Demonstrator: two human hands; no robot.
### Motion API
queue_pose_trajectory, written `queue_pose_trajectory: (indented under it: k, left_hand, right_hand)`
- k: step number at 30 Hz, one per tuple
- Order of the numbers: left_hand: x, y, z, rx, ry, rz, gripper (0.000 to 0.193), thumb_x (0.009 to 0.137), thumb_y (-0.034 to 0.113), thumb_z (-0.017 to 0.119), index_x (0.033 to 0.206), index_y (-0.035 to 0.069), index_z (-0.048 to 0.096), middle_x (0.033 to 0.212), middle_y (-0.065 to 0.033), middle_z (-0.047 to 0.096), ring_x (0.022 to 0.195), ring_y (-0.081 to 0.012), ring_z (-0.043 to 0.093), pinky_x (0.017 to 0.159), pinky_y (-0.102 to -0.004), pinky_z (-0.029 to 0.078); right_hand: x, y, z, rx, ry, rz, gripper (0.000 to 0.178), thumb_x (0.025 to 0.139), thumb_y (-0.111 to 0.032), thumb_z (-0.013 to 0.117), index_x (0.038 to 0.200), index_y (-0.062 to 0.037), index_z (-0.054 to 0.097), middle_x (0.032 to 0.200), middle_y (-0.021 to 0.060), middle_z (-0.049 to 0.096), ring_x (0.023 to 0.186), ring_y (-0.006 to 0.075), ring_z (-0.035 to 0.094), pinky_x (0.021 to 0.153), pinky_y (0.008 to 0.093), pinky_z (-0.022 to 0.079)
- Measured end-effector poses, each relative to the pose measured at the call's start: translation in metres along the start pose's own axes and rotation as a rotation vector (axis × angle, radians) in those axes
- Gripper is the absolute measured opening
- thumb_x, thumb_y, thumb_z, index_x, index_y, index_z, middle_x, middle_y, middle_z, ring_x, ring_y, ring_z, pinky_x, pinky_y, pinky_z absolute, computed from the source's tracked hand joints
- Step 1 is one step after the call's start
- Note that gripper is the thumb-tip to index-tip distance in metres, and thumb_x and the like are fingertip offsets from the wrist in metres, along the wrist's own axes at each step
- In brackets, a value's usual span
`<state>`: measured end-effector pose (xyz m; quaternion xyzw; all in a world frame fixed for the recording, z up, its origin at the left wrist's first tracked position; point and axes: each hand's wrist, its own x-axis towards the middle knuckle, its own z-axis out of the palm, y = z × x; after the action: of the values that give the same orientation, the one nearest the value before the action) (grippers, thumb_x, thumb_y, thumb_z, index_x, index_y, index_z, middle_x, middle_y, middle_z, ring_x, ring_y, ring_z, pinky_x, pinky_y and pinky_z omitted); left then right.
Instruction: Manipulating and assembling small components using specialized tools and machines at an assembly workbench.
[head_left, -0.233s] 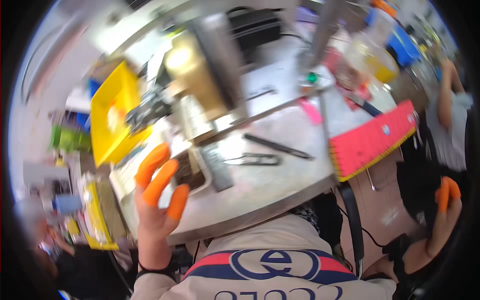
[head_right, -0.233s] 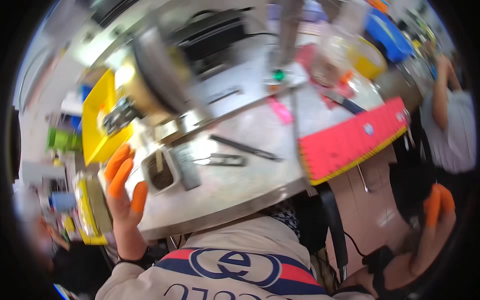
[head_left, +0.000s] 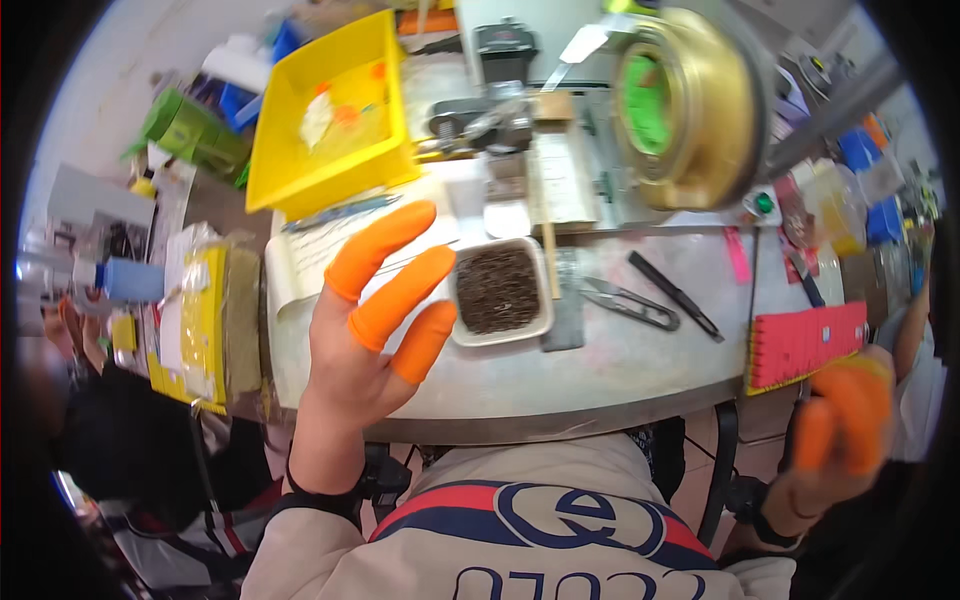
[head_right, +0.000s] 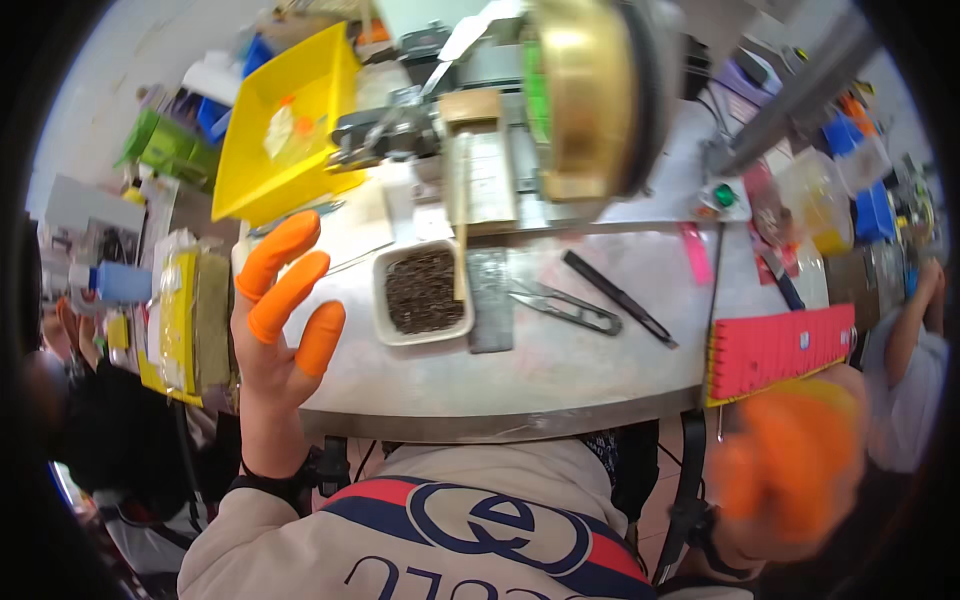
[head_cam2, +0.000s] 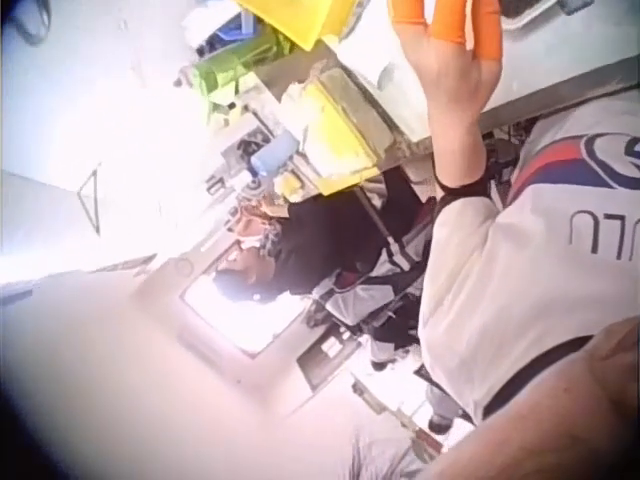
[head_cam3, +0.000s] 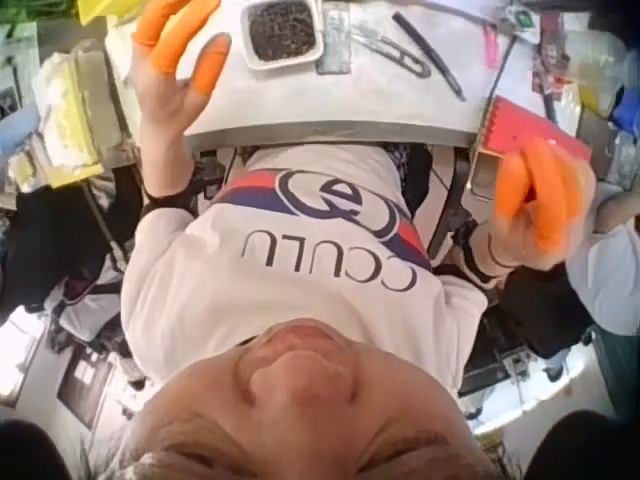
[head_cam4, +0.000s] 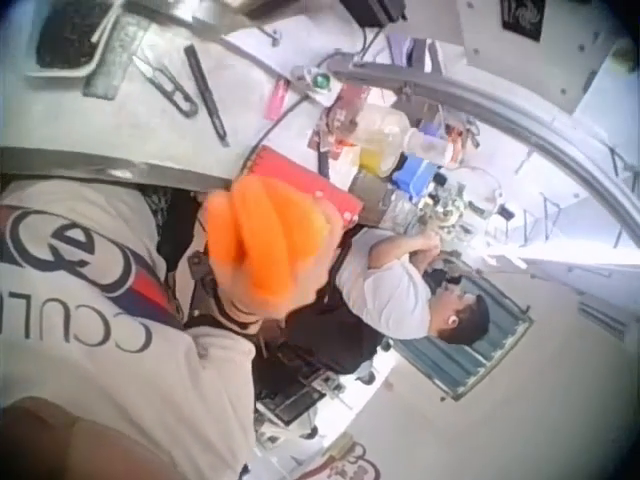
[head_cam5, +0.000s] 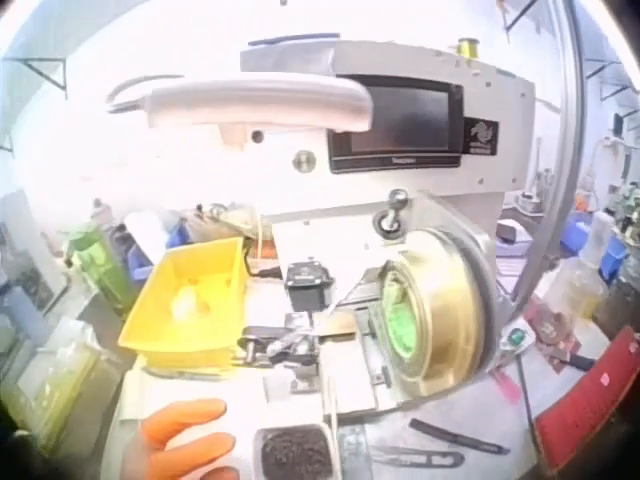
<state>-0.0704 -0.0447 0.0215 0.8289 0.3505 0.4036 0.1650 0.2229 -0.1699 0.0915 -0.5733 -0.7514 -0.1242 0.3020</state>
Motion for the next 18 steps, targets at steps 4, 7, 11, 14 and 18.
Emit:
queue_pose_trajectory:
  k: [4,7,11,14,18]
  left_hand:
    - [-0.010,-0.023,-0.015,-0.050,0.127,-0.082,0.033,0.070,0.002,0.063,0.102,0.005,0.059,0.112,-0.0160,0.051,0.102,-0.0285,0.051,0.087,-0.0327,0.040]
    - [-0.007,-0.029,-0.015,0.012,0.075,-0.072,0.032,0.069,0.003,0.063,0.101,0.006,0.060,0.111,-0.0141,0.052,0.100,-0.0285,0.051,0.085,-0.0341,0.040]
    - [-0.011,-0.036,-0.007,-0.020,0.038,-0.079,0.032,0.067,0.004,0.065,0.098,0.006,0.060,0.110,-0.0131,0.052,0.097,-0.0284,0.051,0.083,-0.0360,0.040]
    - [-0.012,-0.040,-0.002,-0.062,-0.096,-0.091,0.031,0.067,0.001,0.063,0.098,0.006,0.060,0.112,-0.0125,0.051,0.102,-0.0276,0.050,0.087,-0.0336,0.039]
    - [-0.014,-0.043,0.002,-0.094,-0.086,-0.115,0.032,0.066,0.001,0.063,0.098,0.006,0.060,0.111,-0.0119,0.052,0.101,-0.0274,0.050,0.086,-0.0334,0.039]
  right_hand:
    - [0.050,-0.054,0.094,0.196,-0.216,-0.280,0.019,0.065,-0.013,0.063,0.082,-0.0077,0.060,0.090,0.0052,0.058,0.084,0.0224,0.055,0.079,0.0439,0.040]
    - [0.068,-0.069,0.137,0.137,-0.296,-0.299,0.020,0.065,-0.013,0.062,0.083,-0.0064,0.061,0.097,0.0059,0.056,0.095,0.0218,0.051,0.087,0.0445,0.034]
    - [0.073,-0.071,0.164,0.043,-0.468,-0.223,0.019,0.067,-0.012,0.060,0.084,-0.0046,0.061,0.104,0.0075,0.053,0.104,0.0219,0.046,0.095,0.0461,0.024]
    - [0.069,-0.066,0.172,0.028,-0.479,-0.240,0.017,0.068,-0.012,0.059,0.083,-0.0056,0.061,0.104,0.0063,0.053,0.105,0.0222,0.046,0.095,0.0479,0.021]
    - [0.064,-0.061,0.176,0.039,-0.451,-0.192,0.017,0.069,-0.012,0.060,0.085,-0.0068,0.060,0.104,0.0050,0.054,0.105,0.0221,0.046,0.093,0.0485,0.022]
